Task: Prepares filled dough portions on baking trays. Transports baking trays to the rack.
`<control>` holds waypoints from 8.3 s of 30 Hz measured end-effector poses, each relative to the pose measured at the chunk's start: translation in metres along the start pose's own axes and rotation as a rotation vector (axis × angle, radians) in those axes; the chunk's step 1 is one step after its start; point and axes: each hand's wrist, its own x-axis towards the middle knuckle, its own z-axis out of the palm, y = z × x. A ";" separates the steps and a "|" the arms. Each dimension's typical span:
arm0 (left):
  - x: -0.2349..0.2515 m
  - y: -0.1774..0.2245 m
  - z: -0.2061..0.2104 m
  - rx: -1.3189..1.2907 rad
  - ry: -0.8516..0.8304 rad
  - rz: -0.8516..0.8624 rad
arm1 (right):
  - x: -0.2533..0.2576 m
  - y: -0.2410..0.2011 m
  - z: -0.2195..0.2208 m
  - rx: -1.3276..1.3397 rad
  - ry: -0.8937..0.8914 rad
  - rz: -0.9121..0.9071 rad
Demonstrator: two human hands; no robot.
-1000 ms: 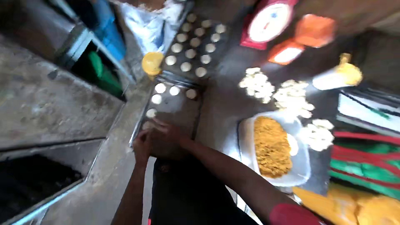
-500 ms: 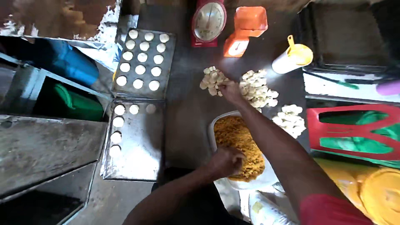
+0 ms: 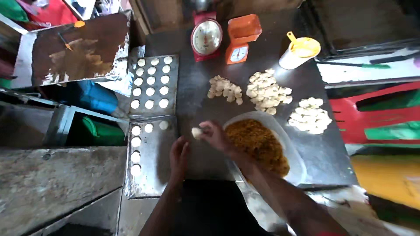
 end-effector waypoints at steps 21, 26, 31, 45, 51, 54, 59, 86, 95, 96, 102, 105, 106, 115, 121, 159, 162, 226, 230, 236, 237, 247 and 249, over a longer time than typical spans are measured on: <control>-0.055 -0.012 0.042 -0.185 -0.686 -0.219 | -0.181 0.007 -0.036 0.613 0.320 0.475; -0.029 -0.015 0.049 0.005 -0.585 -0.117 | -0.137 0.095 -0.115 -0.547 0.337 0.364; -0.020 -0.020 0.037 0.060 -0.463 -0.134 | -0.129 0.126 -0.081 -0.924 0.047 0.339; -0.006 0.029 0.098 0.051 -0.525 -0.008 | -0.154 0.065 -0.126 0.026 0.248 0.396; 0.011 0.036 0.181 0.185 -0.703 0.140 | -0.165 0.065 -0.121 0.007 0.306 0.451; 0.014 0.035 0.195 0.188 -0.689 0.188 | -0.173 0.067 -0.130 0.094 0.366 0.411; 0.003 0.034 0.205 0.118 -0.751 0.152 | -0.183 0.063 -0.137 0.234 0.404 0.346; 0.015 0.044 0.223 0.184 -0.701 -0.098 | -0.162 0.059 -0.157 0.084 0.414 0.384; 0.015 0.052 0.189 -0.159 -0.662 -0.147 | -0.146 0.037 -0.154 0.098 0.416 0.137; 0.018 0.052 0.182 -0.168 -0.632 -0.135 | -0.144 0.036 -0.154 0.084 0.393 0.135; 0.028 0.037 0.154 -0.244 -0.490 -0.192 | -0.129 0.092 -0.110 -0.636 0.215 0.332; 0.029 0.028 0.144 -0.266 -0.464 -0.236 | -0.117 0.109 -0.089 -0.721 0.029 0.425; 0.028 0.025 0.141 -0.268 -0.454 -0.247 | -0.115 0.111 -0.085 -0.743 0.003 0.437; 0.031 0.019 0.131 -0.258 -0.387 -0.301 | -0.118 0.101 -0.098 -0.654 0.191 0.379; 0.030 0.017 0.137 -0.241 -0.398 -0.269 | -0.128 0.055 -0.112 -0.394 0.357 0.284; -0.022 -0.024 -0.005 0.083 -0.330 -0.168 | -0.085 0.027 0.044 -0.113 -0.014 0.132; -0.014 -0.051 -0.009 0.316 -0.327 -0.171 | -0.076 0.043 0.063 -0.064 -0.107 0.263; -0.122 -0.147 -0.217 0.554 0.527 -0.378 | 0.094 0.039 -0.058 -0.537 0.060 0.148; -0.100 -0.113 -0.169 0.571 0.490 -0.204 | 0.163 0.102 -0.138 -0.945 -0.001 0.260; -0.055 -0.051 -0.101 0.440 0.317 -0.045 | 0.159 0.070 -0.108 -0.925 0.007 0.316; -0.048 -0.039 -0.089 0.373 0.274 -0.033 | 0.139 0.047 -0.088 -0.791 0.039 0.242; -0.030 -0.020 -0.024 -0.030 -0.047 0.191 | -0.083 -0.032 0.083 0.241 0.127 0.081; -0.042 -0.010 -0.018 0.105 -0.122 0.243 | -0.107 -0.033 0.081 0.091 0.254 0.018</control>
